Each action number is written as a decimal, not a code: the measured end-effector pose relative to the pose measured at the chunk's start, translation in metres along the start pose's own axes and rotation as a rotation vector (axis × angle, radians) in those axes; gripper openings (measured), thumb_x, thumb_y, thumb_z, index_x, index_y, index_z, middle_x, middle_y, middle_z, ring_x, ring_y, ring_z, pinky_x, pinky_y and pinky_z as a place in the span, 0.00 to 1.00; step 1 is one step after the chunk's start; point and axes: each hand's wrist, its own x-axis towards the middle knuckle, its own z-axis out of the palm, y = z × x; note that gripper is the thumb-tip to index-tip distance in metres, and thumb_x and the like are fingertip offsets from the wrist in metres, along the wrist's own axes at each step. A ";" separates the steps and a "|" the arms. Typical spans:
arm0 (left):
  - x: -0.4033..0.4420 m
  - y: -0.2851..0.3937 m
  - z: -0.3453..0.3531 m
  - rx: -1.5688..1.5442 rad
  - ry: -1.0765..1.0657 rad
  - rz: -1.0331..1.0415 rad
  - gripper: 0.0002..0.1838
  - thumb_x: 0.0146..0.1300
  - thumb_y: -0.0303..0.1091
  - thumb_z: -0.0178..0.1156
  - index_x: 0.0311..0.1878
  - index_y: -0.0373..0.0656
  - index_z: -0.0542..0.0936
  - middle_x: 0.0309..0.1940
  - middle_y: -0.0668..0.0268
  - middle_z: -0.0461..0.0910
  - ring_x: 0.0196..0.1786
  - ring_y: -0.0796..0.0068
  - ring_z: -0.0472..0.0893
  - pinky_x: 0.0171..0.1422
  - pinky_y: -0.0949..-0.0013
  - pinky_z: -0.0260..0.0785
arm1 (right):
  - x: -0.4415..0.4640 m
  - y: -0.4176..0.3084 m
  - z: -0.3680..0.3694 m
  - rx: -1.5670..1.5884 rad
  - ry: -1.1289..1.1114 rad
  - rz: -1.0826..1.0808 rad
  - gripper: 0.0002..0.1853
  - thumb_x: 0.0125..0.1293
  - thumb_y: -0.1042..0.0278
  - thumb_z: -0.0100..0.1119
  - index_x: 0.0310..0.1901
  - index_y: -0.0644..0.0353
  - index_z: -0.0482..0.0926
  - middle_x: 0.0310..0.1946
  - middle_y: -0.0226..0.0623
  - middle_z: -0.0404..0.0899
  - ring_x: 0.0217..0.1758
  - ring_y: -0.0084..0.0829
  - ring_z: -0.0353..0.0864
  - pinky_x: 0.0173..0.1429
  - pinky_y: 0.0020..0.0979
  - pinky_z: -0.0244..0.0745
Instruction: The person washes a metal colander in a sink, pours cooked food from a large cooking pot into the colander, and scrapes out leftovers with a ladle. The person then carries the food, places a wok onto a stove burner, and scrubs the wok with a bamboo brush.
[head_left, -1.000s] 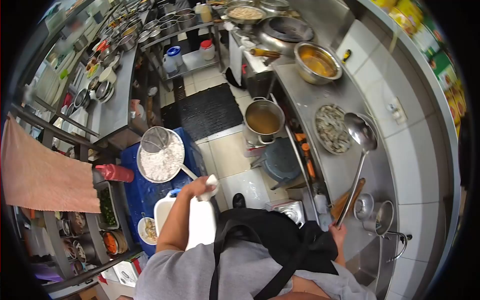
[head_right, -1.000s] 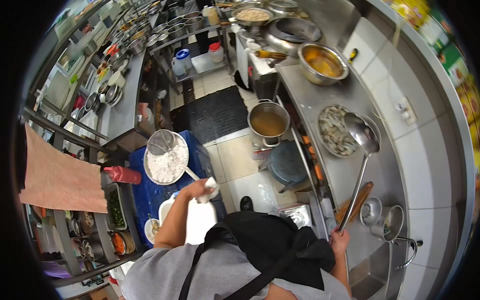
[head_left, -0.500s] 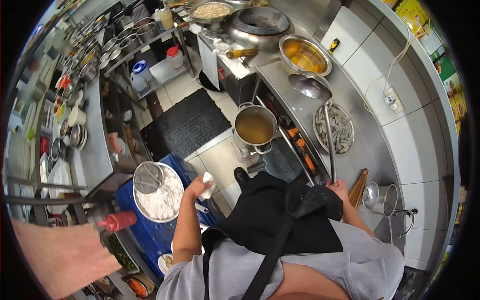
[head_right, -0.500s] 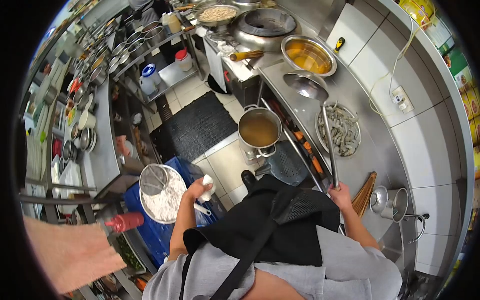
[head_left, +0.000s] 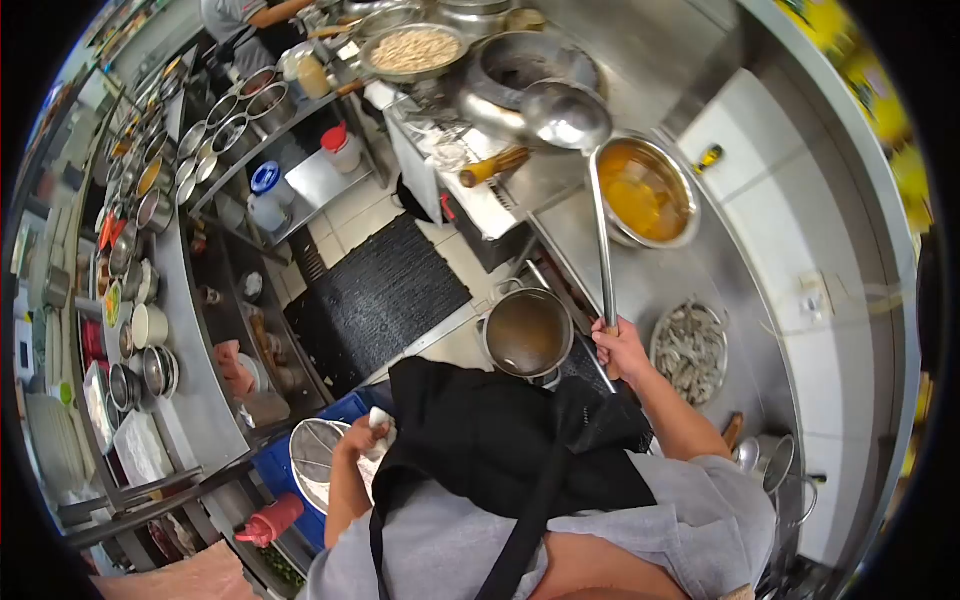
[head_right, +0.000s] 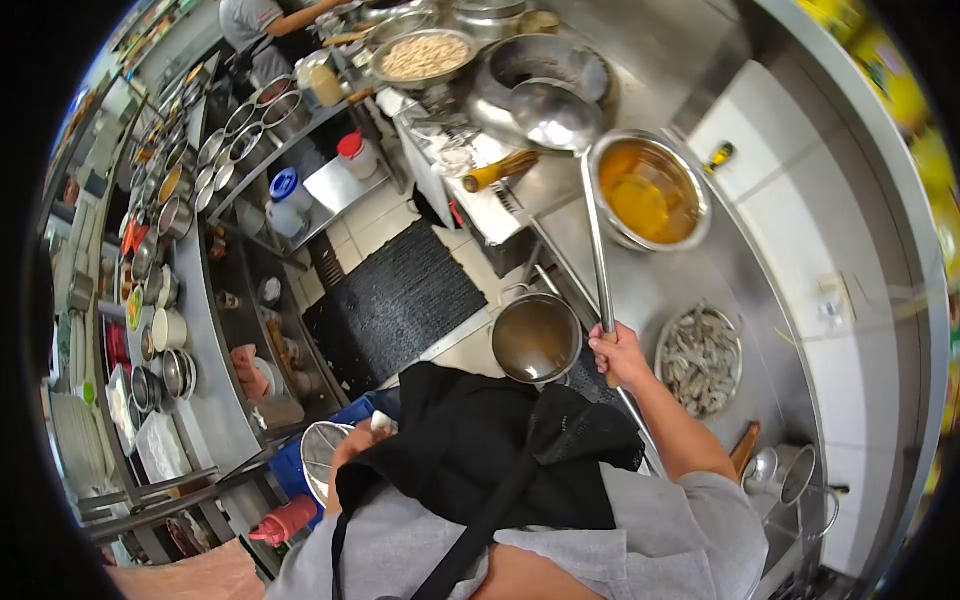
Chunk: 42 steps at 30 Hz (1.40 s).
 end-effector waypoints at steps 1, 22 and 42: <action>0.006 0.010 -0.021 -0.014 0.019 -0.032 0.13 0.62 0.43 0.70 0.43 0.46 0.83 0.33 0.72 0.81 0.35 0.77 0.77 0.39 0.65 0.71 | 0.014 -0.012 0.023 0.093 -0.034 0.015 0.06 0.67 0.73 0.60 0.42 0.57 0.73 0.20 0.27 0.68 0.18 0.20 0.66 0.22 0.24 0.64; 0.338 0.372 -0.473 0.472 0.126 0.319 0.25 0.57 0.52 0.67 0.52 0.46 0.79 0.46 0.52 0.84 0.51 0.53 0.83 0.58 0.55 0.73 | 0.331 0.001 0.296 -0.368 0.751 0.147 0.28 0.68 0.73 0.52 0.66 0.56 0.53 0.39 0.42 0.75 0.33 0.39 0.77 0.38 0.41 0.77; 0.545 -0.097 -0.642 -0.152 0.253 -0.129 0.16 0.68 0.37 0.60 0.53 0.37 0.77 0.42 0.64 0.82 0.45 0.73 0.79 0.50 0.65 0.72 | 0.917 0.219 0.586 -1.273 0.168 0.516 0.43 0.64 0.56 0.59 0.73 0.71 0.51 0.71 0.58 0.61 0.74 0.51 0.62 0.73 0.41 0.64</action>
